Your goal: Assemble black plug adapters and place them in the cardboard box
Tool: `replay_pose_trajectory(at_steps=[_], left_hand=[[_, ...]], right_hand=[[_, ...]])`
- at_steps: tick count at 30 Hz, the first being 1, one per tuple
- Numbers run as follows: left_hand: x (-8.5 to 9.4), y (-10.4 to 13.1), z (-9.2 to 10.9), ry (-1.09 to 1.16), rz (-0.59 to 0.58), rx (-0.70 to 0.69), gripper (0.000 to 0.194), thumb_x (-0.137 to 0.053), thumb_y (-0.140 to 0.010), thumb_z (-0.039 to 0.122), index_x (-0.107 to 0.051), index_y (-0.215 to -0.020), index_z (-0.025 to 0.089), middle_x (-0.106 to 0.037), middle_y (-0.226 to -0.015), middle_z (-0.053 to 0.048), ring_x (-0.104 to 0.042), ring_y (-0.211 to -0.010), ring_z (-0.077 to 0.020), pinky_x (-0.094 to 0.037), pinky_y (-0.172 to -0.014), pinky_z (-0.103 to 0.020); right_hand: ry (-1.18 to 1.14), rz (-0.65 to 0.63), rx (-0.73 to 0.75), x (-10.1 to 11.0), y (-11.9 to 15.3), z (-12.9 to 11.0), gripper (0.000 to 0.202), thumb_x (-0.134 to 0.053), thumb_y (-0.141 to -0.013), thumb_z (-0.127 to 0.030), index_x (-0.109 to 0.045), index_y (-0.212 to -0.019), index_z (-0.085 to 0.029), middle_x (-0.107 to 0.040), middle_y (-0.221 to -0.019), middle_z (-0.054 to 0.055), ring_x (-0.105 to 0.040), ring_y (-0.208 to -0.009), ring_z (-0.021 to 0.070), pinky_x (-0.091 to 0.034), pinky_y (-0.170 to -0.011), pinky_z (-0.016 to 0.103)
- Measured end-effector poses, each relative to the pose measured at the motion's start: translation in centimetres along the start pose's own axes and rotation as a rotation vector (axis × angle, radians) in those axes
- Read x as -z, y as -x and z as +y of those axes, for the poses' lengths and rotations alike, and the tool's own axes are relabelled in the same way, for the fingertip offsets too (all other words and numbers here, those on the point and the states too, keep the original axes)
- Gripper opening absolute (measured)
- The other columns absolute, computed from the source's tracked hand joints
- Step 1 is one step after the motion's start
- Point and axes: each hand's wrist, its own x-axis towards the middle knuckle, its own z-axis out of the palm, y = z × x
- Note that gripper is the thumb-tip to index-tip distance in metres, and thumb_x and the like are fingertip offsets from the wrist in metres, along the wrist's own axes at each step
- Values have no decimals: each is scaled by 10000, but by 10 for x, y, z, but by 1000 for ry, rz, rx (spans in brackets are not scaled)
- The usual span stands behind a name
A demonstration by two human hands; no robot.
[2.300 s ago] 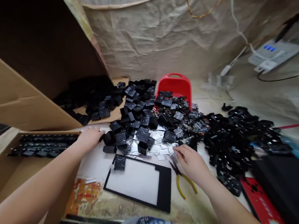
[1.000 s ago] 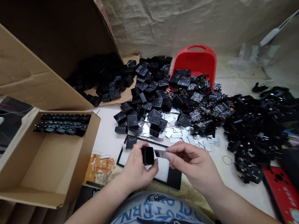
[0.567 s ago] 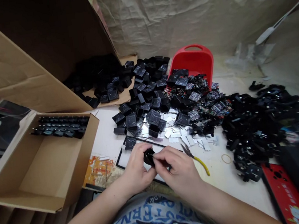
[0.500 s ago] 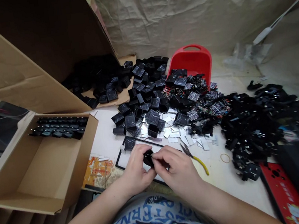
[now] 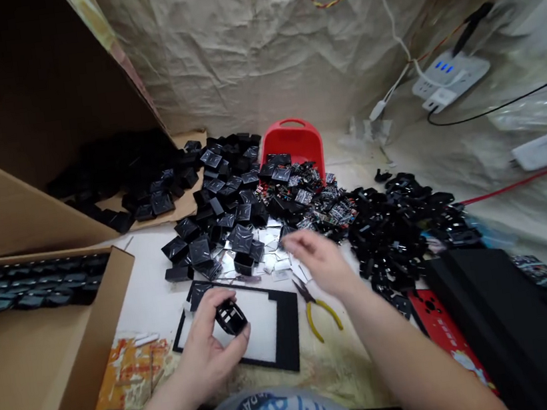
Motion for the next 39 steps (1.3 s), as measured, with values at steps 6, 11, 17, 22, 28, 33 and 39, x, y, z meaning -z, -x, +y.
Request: replay_pose_trajectory(at_steps=[6, 11, 17, 22, 28, 33, 39], left_hand=[[1, 0, 5, -12, -72, 148, 436, -596, -855, 220, -477, -1269, 283, -569, -1285, -82, -557, -1208, -251, -462, -1031, -434], [-4, 0, 10, -34, -70, 153, 384, -598, -830, 213, -512, -1201, 260, -614, -1178, -78, -613, -1093, -238, -508, -960, -405], [-12, -4, 5, -32, -86, 137, 376, -588, -833, 214, -494, -1195, 250, -618, -1105, -73, -623, -1024, -219, -515, -925, -388], [-15, -7, 6, -30, -71, 152, 386, -574, -835, 217, -476, -1207, 245, -601, -1115, -75, -613, -1037, -222, -496, -943, -403], [-12, -6, 12, 7, -70, 212, 387, -586, -800, 218, -486, -1174, 226, -611, -1040, -66, -629, -940, -211, -510, -869, -370], [-8, -4, 14, 56, -78, 253, 380, -619, -773, 260, -535, -1141, 216, -619, -1006, -58, -607, -894, -208, -486, -826, -350], [-8, -15, 10, 310, -53, 478, 358, -575, -836, 485, -638, -695, 162, -588, -661, -22, -538, -685, -166, -424, -638, -270]], right_hand=[[540, 22, -181, 62, -90, 63, 319, -507, -842, -138, -689, -1101, -100, -647, -1160, 196, -595, -1080, 312, -434, -923, 398], [681, -142, -125, 54, -89, 80, 287, -592, -791, -187, -727, -1041, -153, -659, -1141, 167, -562, -1082, 326, -424, -887, 401], [723, -147, -65, 48, -63, 80, 244, -600, -795, -195, -713, -1011, -189, -673, -1052, 109, -570, -1018, 275, -415, -845, 351], [730, -60, -82, 44, -64, 84, 265, -508, -873, -195, -699, -1055, -173, -686, -1033, 109, -577, -1017, 257, -405, -881, 343], [717, -126, -73, 40, -84, 96, 321, -630, -835, -314, -706, -1092, -138, -661, -1111, 155, -604, -1011, 267, -435, -850, 324], [699, -150, -22, 48, -92, 95, 243, -783, -700, -320, -718, -871, -159, -684, -964, 115, -624, -923, 269, -461, -785, 322], [590, 7, 167, 36, -36, 45, 197, -618, -848, -240, -636, -1036, -182, -646, -1099, 110, -596, -1064, 256, -476, -919, 373]])
